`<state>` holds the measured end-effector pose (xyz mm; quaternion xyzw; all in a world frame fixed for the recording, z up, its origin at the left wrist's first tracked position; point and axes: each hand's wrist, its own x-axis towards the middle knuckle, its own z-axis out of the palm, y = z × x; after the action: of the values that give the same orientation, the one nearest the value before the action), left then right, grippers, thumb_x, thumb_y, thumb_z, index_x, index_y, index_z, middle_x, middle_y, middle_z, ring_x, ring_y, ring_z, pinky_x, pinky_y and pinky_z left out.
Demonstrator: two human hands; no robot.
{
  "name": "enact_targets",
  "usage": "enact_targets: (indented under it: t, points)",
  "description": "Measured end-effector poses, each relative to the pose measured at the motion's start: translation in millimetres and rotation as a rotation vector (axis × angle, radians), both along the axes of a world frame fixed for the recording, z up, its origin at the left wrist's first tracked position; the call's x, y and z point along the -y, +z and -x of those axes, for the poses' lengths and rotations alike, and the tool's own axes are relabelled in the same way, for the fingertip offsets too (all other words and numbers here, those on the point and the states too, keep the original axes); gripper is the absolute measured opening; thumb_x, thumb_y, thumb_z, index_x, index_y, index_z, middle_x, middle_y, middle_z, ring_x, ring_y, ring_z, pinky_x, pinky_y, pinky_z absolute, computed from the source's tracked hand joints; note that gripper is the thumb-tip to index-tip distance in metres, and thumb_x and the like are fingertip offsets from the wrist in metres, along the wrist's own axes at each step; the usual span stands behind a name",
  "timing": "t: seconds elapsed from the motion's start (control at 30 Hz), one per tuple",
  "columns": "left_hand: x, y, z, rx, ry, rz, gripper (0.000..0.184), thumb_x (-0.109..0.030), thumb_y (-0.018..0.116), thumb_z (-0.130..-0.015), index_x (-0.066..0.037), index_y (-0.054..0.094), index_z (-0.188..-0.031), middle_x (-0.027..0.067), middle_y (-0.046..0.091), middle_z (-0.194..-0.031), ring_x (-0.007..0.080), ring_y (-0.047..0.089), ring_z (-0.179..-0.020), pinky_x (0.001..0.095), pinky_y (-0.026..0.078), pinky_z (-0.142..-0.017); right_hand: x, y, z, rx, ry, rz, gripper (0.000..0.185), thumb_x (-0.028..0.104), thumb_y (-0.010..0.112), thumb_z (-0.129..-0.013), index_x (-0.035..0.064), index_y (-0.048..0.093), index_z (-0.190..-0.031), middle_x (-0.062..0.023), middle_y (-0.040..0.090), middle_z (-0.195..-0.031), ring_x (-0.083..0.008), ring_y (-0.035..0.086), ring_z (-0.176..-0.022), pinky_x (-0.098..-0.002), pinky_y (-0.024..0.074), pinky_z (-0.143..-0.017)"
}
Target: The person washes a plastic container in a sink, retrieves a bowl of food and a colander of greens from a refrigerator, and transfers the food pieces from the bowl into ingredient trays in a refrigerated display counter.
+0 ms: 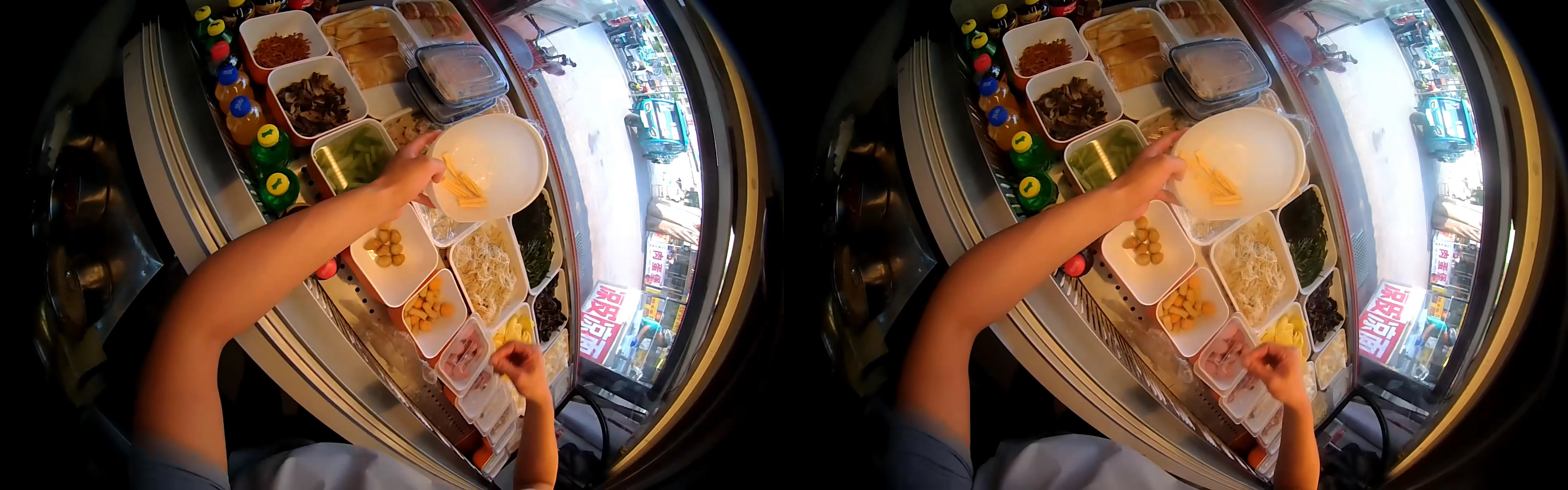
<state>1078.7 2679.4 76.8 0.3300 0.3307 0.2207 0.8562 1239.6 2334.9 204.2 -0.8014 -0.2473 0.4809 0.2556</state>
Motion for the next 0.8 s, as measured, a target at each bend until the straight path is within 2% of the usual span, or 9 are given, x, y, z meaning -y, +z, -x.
enact_targets:
  t: [0.17,0.33,0.4,0.43,0.5,0.53,0.6,0.7,0.8]
  points:
    - [-2.6,11.8,0.1,0.123,-0.093,0.014,0.087,-0.008,0.054,-0.069,-0.018,0.036,-0.153,0.0097,0.059,-0.125,0.0242,0.061,-0.113,0.0446,0.061,-0.077,187.4,60.0,77.8,-0.563,0.369,0.839,0.012,0.015,0.074,-0.089,0.0048,0.075,-0.095,-0.0011,0.073,-0.084,-0.0078,0.065,-0.075,-0.0257,0.0521,-0.07]
    - [5.5,12.3,-2.9,0.172,-0.171,0.011,0.087,-0.007,0.054,-0.069,-0.017,0.036,-0.153,0.0104,0.058,-0.124,0.0235,0.062,-0.109,0.0426,0.062,-0.075,288.5,50.0,143.9,-0.537,0.556,0.996,0.013,0.016,0.073,-0.089,0.0042,0.074,-0.095,-0.0025,0.073,-0.083,-0.0083,0.065,-0.073,-0.0261,0.0522,-0.069]
    - [0.9,16.3,-1.2,0.143,-0.151,-0.027,0.087,-0.007,0.054,-0.069,-0.016,0.036,-0.153,0.0108,0.058,-0.123,0.0236,0.064,-0.106,0.0417,0.062,-0.074,287.1,52.1,159.5,-0.437,0.619,0.902,0.014,0.017,0.073,-0.089,0.0039,0.074,-0.095,-0.003,0.073,-0.083,-0.0085,0.065,-0.072,-0.0262,0.0523,-0.068]
    - [3.8,15.8,-1.0,0.146,-0.198,-0.037,0.085,-0.008,0.053,-0.071,-0.017,0.036,-0.153,0.0097,0.057,-0.129,0.0234,0.061,-0.113,0.0413,0.059,-0.08,268.9,59.1,163.2,-0.35,0.628,0.802,0.014,0.017,0.073,-0.089,0.0038,0.074,-0.095,-0.0033,0.073,-0.083,-0.0086,0.065,-0.071,-0.0263,0.0523,-0.068]
    - [2.7,15.4,-0.7,0.152,-0.253,-0.052,0.083,-0.01,0.053,-0.072,-0.019,0.036,-0.153,0.0086,0.055,-0.135,0.0232,0.058,-0.12,0.041,0.056,-0.086,195.7,71.6,151.9,-0.09,0.571,0.52,0.015,0.017,0.073,-0.089,0.0036,0.074,-0.094,-0.0038,0.073,-0.083,-0.0088,0.065,-0.071,-0.0264,0.0524,-0.068]
    - [4.3,14.7,-0.8,0.158,-0.288,-0.072,0.083,-0.009,0.053,-0.073,-0.019,0.036,-0.154,0.009,0.054,-0.136,0.0232,0.058,-0.12,0.0404,0.057,-0.086,118.3,85.9,143.8,0.002,0.356,0.5,0.013,0.012,0.073,-0.087,0.001,0.072,-0.093,-0.007,0.071,-0.08,-0.0113,0.066,-0.068,-0.0267,0.0521,-0.065]
    - [8.4,16.4,-0.8,0.168,-0.331,-0.1,0.084,-0.009,0.053,-0.073,-0.019,0.035,-0.154,0.0093,0.053,-0.137,0.0232,0.058,-0.12,0.0397,0.057,-0.085,21.9,88.2,122.1,0.329,0.308,0.108,0.013,0.007,0.074,-0.084,-0.0002,0.07,-0.094,-0.009,0.069,-0.082,-0.014,0.064,-0.065,-0.0278,0.0509,-0.062]
    - [15.8,17.5,-1.8,0.167,-0.426,-0.145,0.085,-0.009,0.055,-0.074,-0.019,0.033,-0.156,0.0111,0.051,-0.138,0.0234,0.058,-0.12,0.0386,0.057,-0.085,-94.1,51.4,77.4,0.843,0.376,-0.328,0.017,0.0,0.075,-0.079,-0.0019,0.068,-0.095,-0.0119,0.066,-0.085,-0.0181,0.062,-0.061,-0.0295,0.0492,-0.059]
    - [20.4,16.9,-0.2,0.152,-0.489,-0.186,0.084,-0.009,0.056,-0.075,-0.019,0.033,-0.156,0.013,0.05,-0.139,0.0237,0.06,-0.117,0.038,0.058,-0.084,-157.6,-15.7,24.1,0.942,0.484,-0.285,0.045,0.01,0.08,-0.074,-0.0072,0.065,-0.112,-0.0231,0.067,-0.1,-0.0301,0.067,-0.077,-0.0404,0.0542,-0.071]
